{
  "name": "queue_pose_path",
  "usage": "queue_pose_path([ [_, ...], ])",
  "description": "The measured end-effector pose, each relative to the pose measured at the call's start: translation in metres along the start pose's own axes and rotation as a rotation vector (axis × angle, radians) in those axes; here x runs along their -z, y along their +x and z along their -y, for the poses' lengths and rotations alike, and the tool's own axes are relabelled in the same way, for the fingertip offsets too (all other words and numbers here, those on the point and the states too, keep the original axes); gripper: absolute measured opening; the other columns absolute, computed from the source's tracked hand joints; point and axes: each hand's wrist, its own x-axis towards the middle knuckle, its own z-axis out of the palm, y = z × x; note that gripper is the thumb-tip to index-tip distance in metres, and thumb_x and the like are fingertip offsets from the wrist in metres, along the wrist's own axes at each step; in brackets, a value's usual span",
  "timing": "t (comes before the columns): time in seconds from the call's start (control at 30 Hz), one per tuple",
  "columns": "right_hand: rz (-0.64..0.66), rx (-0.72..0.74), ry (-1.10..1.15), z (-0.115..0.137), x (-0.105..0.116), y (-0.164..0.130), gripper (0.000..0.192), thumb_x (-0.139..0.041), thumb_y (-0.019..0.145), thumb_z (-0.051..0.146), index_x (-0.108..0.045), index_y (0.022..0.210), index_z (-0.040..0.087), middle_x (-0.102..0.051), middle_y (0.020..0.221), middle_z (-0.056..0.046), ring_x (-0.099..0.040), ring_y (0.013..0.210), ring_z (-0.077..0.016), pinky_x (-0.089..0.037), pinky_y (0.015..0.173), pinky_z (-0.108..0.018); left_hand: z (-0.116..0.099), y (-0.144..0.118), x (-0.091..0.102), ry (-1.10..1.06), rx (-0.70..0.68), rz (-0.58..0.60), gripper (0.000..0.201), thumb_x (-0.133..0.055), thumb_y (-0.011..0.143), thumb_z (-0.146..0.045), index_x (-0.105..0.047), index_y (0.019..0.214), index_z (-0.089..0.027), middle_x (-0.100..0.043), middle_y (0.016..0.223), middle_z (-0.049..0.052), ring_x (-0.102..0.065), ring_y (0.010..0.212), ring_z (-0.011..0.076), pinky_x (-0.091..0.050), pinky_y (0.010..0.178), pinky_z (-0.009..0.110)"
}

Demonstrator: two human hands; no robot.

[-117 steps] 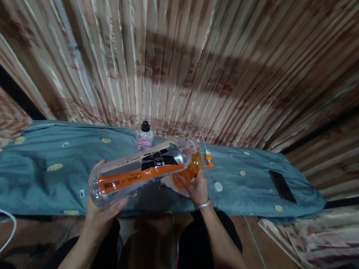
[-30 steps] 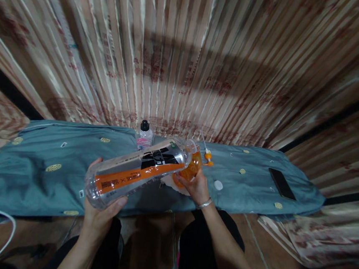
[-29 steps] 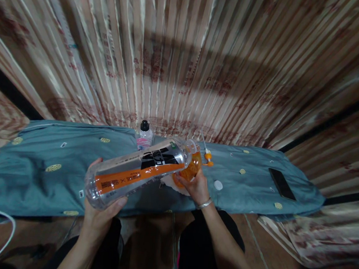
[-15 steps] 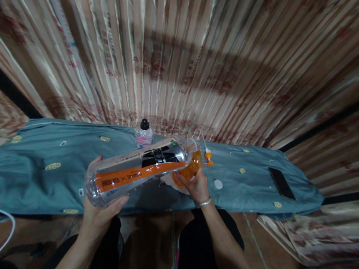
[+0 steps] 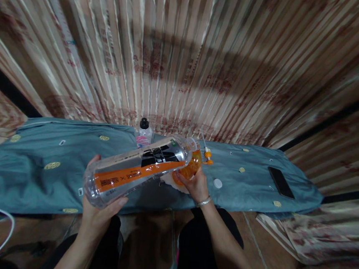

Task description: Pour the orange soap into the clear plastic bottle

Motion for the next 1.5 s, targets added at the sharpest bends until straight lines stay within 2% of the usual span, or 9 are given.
queue_pose_path([
  [0.3,0.017,-0.043,-0.011,0.002,0.001,-0.001,0.076,-0.089,0.076,0.073,-0.067,0.129,0.022,-0.091,0.115,-0.018,-0.089,0.107,-0.0428,-0.074,0.085,-0.053,0.002,-0.004,0.000,-0.016,0.024,-0.010,0.144,-0.117,0.039,-0.051,-0.059,0.171,-0.039,-0.076,0.153,0.005,-0.068,0.152,0.0462,-0.055,0.131,0.056],
  [0.47,0.029,-0.022,-0.009,0.006,0.003,-0.001,0.068,-0.091,0.079,0.067,-0.066,0.126,0.024,-0.091,0.117,-0.017,-0.089,0.110,-0.0410,-0.073,0.088,-0.050,-0.003,-0.003,0.001,0.069,0.020,0.010,0.143,-0.118,0.034,-0.040,-0.063,0.167,-0.038,-0.076,0.149,0.007,-0.075,0.141,0.0451,-0.074,0.101,0.048],
  [0.67,0.009,-0.023,0.005,0.006,0.002,-0.001,0.063,-0.097,0.076,0.053,-0.066,0.125,0.026,-0.092,0.116,-0.015,-0.090,0.110,-0.0405,-0.074,0.090,-0.049,-0.011,-0.010,-0.011,0.154,-0.053,-0.044,0.138,-0.116,0.046,-0.050,-0.060,0.171,-0.036,-0.076,0.150,0.008,-0.074,0.144,0.0433,-0.055,0.132,0.059],
  [0.83,0.016,-0.015,0.025,0.004,0.000,-0.001,0.063,-0.096,0.077,0.048,-0.066,0.127,0.025,-0.092,0.119,-0.015,-0.090,0.112,-0.0402,-0.073,0.095,-0.051,-0.005,-0.005,-0.007,0.183,-0.158,-0.048,0.131,-0.115,0.047,-0.050,-0.064,0.167,-0.035,-0.079,0.144,0.008,-0.079,0.134,0.0413,-0.061,0.126,0.054],
  [1.0,-0.002,0.000,0.021,0.003,-0.001,-0.001,0.064,-0.098,0.077,0.048,-0.067,0.128,0.025,-0.092,0.116,-0.014,-0.090,0.110,-0.0399,-0.074,0.093,-0.050,-0.017,-0.010,-0.013,0.173,-0.074,-0.045,0.132,-0.114,0.052,-0.051,-0.060,0.171,-0.035,-0.079,0.143,0.008,-0.079,0.134,0.0404,-0.068,0.117,0.051],
  [1.13,0.013,-0.009,-0.001,0.003,0.001,-0.001,0.065,-0.098,0.076,0.049,-0.068,0.128,0.025,-0.092,0.116,-0.013,-0.090,0.111,-0.0403,-0.074,0.091,-0.049,-0.023,-0.012,-0.017,0.185,-0.091,-0.055,0.130,-0.114,0.053,-0.053,-0.061,0.170,-0.035,-0.079,0.143,0.008,-0.078,0.136,0.0404,-0.061,0.127,0.054],
  [1.33,0.009,-0.038,0.005,0.001,0.002,0.000,0.068,-0.098,0.073,0.054,-0.068,0.127,0.025,-0.092,0.112,-0.012,-0.091,0.106,-0.0402,-0.073,0.089,-0.049,-0.019,-0.009,-0.016,0.162,-0.082,-0.055,0.132,-0.114,0.050,-0.054,-0.062,0.169,-0.035,-0.075,0.150,0.009,-0.069,0.149,0.0458,-0.045,0.140,0.061],
  [1.4,0.016,-0.037,0.017,0.001,0.001,0.000,0.069,-0.096,0.074,0.057,-0.067,0.129,0.025,-0.092,0.113,-0.013,-0.090,0.105,-0.0404,-0.073,0.089,-0.050,-0.019,-0.009,-0.017,0.136,-0.059,-0.054,0.132,-0.114,0.050,-0.053,-0.061,0.169,-0.036,-0.077,0.144,0.008,-0.073,0.144,0.0438,-0.054,0.133,0.058],
  [1.5,0.027,-0.031,0.019,0.000,0.001,0.000,0.072,-0.094,0.075,0.062,-0.067,0.131,0.026,-0.092,0.116,-0.013,-0.090,0.108,-0.0413,-0.074,0.089,-0.052,-0.020,-0.010,-0.018,0.106,-0.039,-0.061,0.132,-0.115,0.047,-0.051,-0.062,0.167,-0.037,-0.077,0.142,0.008,-0.077,0.137,0.0420,-0.070,0.111,0.049],
])
